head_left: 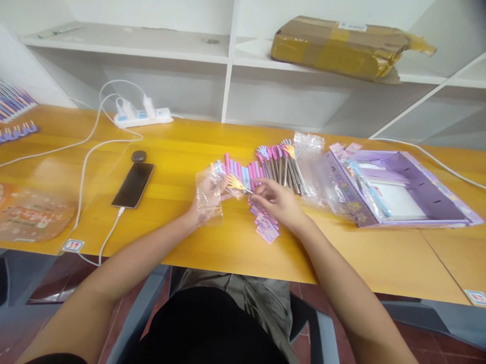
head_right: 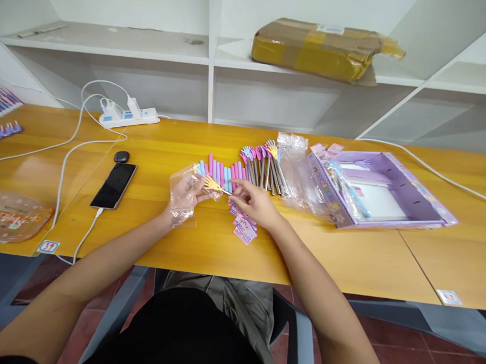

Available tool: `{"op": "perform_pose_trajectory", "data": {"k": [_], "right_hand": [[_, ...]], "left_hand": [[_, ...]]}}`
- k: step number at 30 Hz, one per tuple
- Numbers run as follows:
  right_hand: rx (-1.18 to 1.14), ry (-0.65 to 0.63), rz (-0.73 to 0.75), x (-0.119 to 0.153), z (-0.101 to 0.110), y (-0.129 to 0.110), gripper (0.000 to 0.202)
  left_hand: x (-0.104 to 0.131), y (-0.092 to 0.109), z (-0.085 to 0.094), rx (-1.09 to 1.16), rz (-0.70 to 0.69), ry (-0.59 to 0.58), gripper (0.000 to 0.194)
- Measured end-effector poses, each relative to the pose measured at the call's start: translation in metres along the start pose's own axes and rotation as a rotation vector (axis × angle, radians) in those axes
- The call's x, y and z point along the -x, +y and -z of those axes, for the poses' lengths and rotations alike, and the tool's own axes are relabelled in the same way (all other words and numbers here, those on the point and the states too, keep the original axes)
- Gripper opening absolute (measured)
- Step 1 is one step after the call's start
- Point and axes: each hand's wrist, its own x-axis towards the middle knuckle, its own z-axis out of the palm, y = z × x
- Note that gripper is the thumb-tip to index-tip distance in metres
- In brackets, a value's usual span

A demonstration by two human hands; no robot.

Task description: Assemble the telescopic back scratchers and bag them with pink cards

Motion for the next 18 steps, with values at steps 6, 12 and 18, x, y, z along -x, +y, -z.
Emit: {"op": "perform_pose_trajectory", "data": {"k": [6,12,18], "right_hand": [[-0.21,-0.056,-0.134,0.002,-0.016,-0.01,0.055],[-0.39,-0.088,-0.257,0.001,-0.01,-0.015,0.052],[-0.523,-0.072,-0.268,-0.003,0.006,-0.019,0.04]], "left_hand": [[0.003,-0.005,-0.001,-0.049,0.045,-0.068,0.044],[-0.011,0.02,0.008,0.058,-0.087,0.129,0.031],[-0.02,0.043,0.024,0.161,-0.137,0.255,0.025]]}}
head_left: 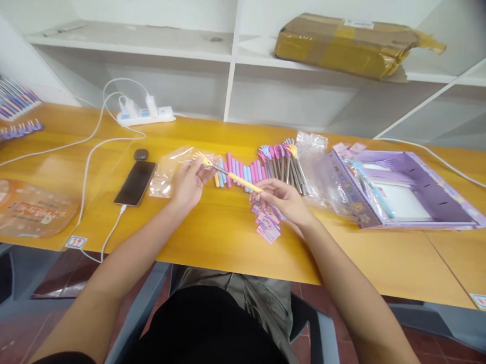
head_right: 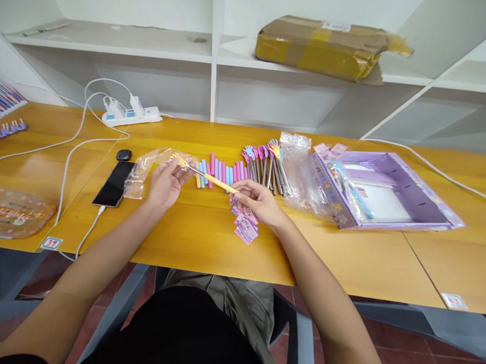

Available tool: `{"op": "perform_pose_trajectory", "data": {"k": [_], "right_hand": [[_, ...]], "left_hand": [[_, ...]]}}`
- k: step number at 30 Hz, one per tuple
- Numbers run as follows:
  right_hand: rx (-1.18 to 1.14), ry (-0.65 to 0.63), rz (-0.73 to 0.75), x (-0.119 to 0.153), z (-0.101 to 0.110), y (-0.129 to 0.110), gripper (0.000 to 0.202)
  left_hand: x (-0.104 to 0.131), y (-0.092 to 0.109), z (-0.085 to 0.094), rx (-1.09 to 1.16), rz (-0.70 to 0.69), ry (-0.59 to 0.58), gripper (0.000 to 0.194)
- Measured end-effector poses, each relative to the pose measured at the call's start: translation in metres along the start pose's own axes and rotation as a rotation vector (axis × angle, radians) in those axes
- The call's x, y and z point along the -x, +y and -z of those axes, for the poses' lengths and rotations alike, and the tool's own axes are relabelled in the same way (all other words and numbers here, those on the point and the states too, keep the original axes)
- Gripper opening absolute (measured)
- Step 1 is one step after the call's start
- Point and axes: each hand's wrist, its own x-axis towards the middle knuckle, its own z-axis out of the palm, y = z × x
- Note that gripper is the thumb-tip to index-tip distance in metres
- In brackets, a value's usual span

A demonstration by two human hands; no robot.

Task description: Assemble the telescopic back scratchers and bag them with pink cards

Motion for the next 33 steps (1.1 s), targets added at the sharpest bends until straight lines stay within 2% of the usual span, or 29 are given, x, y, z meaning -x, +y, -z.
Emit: {"op": "perform_pose_trajectory", "data": {"k": [4,9,14,22,26,29,31,33], "right_hand": [[-0.019,0.01,0.006,-0.001,0.001,-0.001,0.041],[-0.001,0.049,-0.017,-0.003,0.002,0.004,0.039],[-0.008,0.031,-0.018,-0.006,-0.001,0.015,0.044],[0.156,0.043,0.113,-0.007,-0.013,0.018,0.062],[0.337,0.067,0.184,-0.005,-0.023,0.018,0.062],[0.491,0.095,0.274,-0.004,-0.026,0.019,0.055],[0.509,0.086,0.301,-0.004,-0.023,0.018,0.05],[0.482,0.032,0.329,-0.004,-0.017,0.016,0.055]], "left_hand": [[0.008,0.001,-0.005,-0.037,0.049,-0.036,0.023],[0.021,-0.012,-0.01,-0.061,0.134,-0.15,0.029],[0.032,-0.023,-0.011,-0.087,0.187,-0.245,0.037],[0.051,-0.039,-0.014,-0.166,0.255,-0.403,0.049],[0.056,-0.048,-0.011,-0.258,0.267,-0.479,0.05],[0.053,-0.048,-0.009,-0.302,0.268,-0.47,0.052],[0.05,-0.046,-0.008,-0.291,0.255,-0.431,0.051],[0.046,-0.043,-0.008,-0.276,0.238,-0.378,0.049]]}}
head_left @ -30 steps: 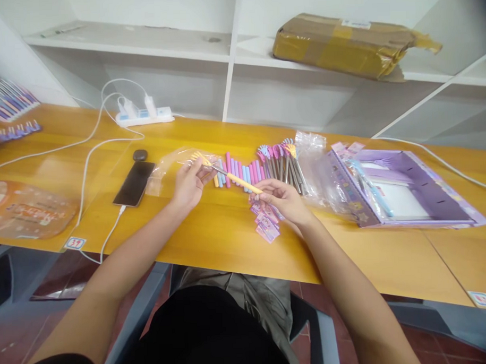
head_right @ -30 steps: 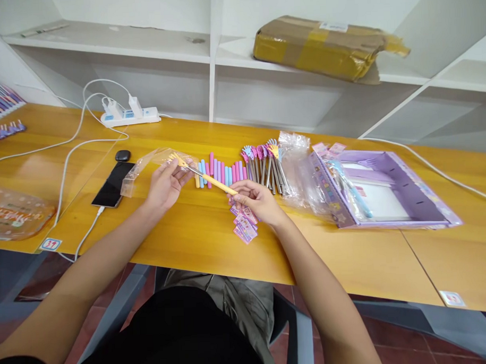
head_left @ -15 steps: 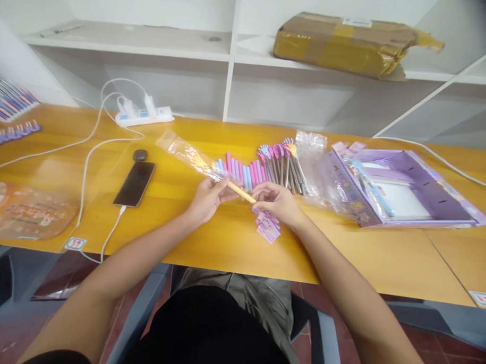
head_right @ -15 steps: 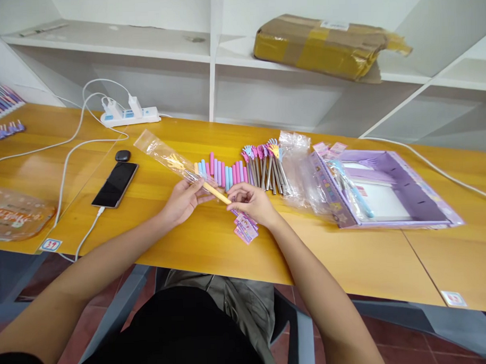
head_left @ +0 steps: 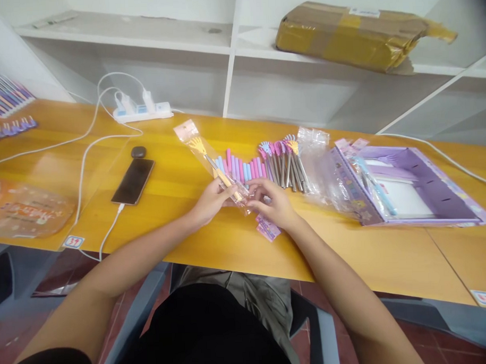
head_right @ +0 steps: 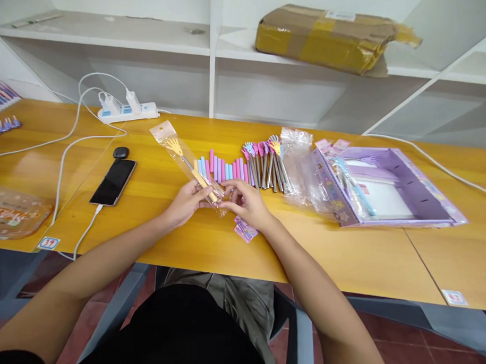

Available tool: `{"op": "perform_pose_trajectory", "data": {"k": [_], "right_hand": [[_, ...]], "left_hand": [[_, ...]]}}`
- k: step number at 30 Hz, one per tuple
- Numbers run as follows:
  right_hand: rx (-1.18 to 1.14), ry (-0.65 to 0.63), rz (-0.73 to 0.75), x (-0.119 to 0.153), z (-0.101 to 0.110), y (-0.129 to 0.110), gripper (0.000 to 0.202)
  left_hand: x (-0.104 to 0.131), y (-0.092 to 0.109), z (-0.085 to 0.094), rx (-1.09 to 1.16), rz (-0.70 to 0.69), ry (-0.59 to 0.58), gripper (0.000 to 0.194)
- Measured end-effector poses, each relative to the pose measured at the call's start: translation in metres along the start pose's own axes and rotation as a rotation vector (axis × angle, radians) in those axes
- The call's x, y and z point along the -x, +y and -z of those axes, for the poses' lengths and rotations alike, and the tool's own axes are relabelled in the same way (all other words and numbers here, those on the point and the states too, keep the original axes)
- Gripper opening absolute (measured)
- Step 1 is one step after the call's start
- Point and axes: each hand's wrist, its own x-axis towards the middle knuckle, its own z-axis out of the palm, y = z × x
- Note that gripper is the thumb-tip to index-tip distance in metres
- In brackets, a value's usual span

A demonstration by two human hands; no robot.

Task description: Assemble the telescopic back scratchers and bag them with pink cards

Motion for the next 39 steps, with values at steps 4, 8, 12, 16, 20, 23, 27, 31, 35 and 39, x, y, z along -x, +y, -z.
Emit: {"op": "perform_pose_trajectory", "data": {"k": [4,8,12,16,20,23,27,31,35,39], "right_hand": [[0.034,-0.052,0.117,0.0,0.014,-0.001,0.063],[0.019,-0.064,0.147,0.001,0.017,-0.005,0.023],[0.018,-0.095,0.142,0.001,0.015,-0.007,0.015],[0.044,-0.049,0.165,0.001,0.016,-0.007,0.01],[0.048,-0.013,0.155,0.001,0.012,-0.008,0.015],[0.037,-0.018,0.127,0.0,0.006,-0.009,0.017],[0.059,-0.031,0.093,0.0,0.001,-0.01,0.019],[0.072,-0.011,0.03,-0.001,0.001,-0.011,0.022],[0.042,-0.002,0.006,0.0,0.0,-0.01,0.022],[-0.003,0.018,-0.041,0.001,0.0,-0.003,0.02]], "left_hand": [[-0.001,0.004,0.002,-0.001,0.006,0.035,0.045],[0.001,0.005,0.001,-0.011,0.026,-0.004,0.045],[0.001,0.005,0.001,-0.022,0.041,-0.04,0.046],[0.0,0.002,0.003,-0.06,0.017,-0.048,0.051],[0.0,-0.005,0.005,-0.115,0.059,-0.155,0.054],[0.0,-0.01,0.006,-0.151,0.096,-0.193,0.057],[0.0,-0.012,0.007,-0.19,0.071,-0.211,0.053],[-0.002,-0.011,0.008,-0.283,-0.02,-0.219,0.051],[-0.003,-0.013,0.009,-0.3,-0.046,-0.228,0.042],[-0.004,-0.013,0.008,-0.292,-0.035,-0.232,0.041]]}}
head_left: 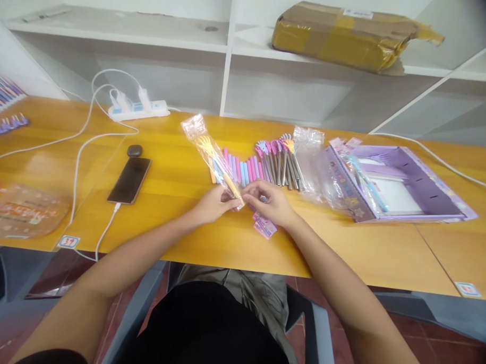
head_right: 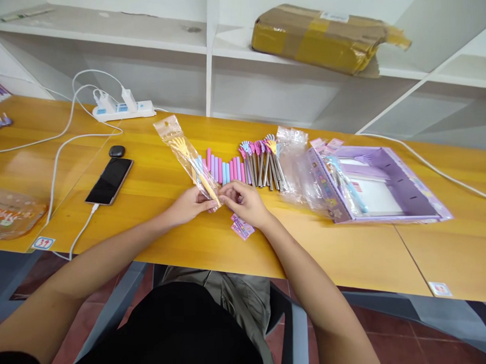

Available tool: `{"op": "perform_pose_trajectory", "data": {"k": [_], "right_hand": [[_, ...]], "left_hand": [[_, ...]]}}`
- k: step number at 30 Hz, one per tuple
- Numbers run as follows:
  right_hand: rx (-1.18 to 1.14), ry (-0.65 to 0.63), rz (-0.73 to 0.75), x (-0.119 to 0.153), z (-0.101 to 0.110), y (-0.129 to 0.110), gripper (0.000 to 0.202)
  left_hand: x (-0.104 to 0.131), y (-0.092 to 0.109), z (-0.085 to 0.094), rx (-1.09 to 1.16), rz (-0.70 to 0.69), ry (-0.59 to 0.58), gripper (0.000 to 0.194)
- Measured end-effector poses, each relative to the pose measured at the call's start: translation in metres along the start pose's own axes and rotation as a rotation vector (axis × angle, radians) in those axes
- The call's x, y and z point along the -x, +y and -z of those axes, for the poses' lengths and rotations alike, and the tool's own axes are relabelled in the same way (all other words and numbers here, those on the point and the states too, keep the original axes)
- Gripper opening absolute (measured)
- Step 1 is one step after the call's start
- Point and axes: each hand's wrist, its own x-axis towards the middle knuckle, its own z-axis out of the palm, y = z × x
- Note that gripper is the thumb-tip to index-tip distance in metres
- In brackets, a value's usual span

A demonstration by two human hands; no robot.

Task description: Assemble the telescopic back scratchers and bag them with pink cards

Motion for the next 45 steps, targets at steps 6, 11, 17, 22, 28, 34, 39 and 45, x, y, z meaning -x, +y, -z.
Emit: {"op": "perform_pose_trajectory", "data": {"k": [6,11,17,22,28,34,39,45], "right_hand": [[-0.024,-0.038,-0.051,0.0,0.008,0.004,0.036],[-0.076,-0.172,-0.106,0.001,0.009,0.0,0.039],[-0.109,-0.197,-0.134,0.0,0.008,-0.002,0.043],[-0.129,-0.2,-0.13,0.0,0.009,-0.002,0.043],[-0.245,-0.184,-0.21,0.001,0.006,-0.004,0.043],[-0.427,-0.219,-0.324,0.001,0.006,-0.006,0.044],[-0.52,-0.582,-0.46,0.002,0.011,-0.012,0.044],[-0.445,-0.907,-0.634,0.006,0.012,-0.016,0.044]], "left_hand": [[0.001,0.002,-0.001,0.004,0.018,-0.053,0.05],[0.002,0.003,-0.001,0.014,-0.01,-0.082,0.049],[0.001,0.003,-0.003,-0.001,-0.006,-0.081,0.046],[0.002,0.003,-0.005,-0.039,0.027,-0.039,0.045],[0.01,0.016,-0.007,-0.15,0.087,-0.126,0.04],[0.014,0.018,-0.01,-0.349,0.023,-0.105,0.032],[0.003,0.018,0.0,-0.114,-0.107,0.227,0.031],[-0.009,0.02,0.013,0.028,-0.102,0.362,0.028]]}}
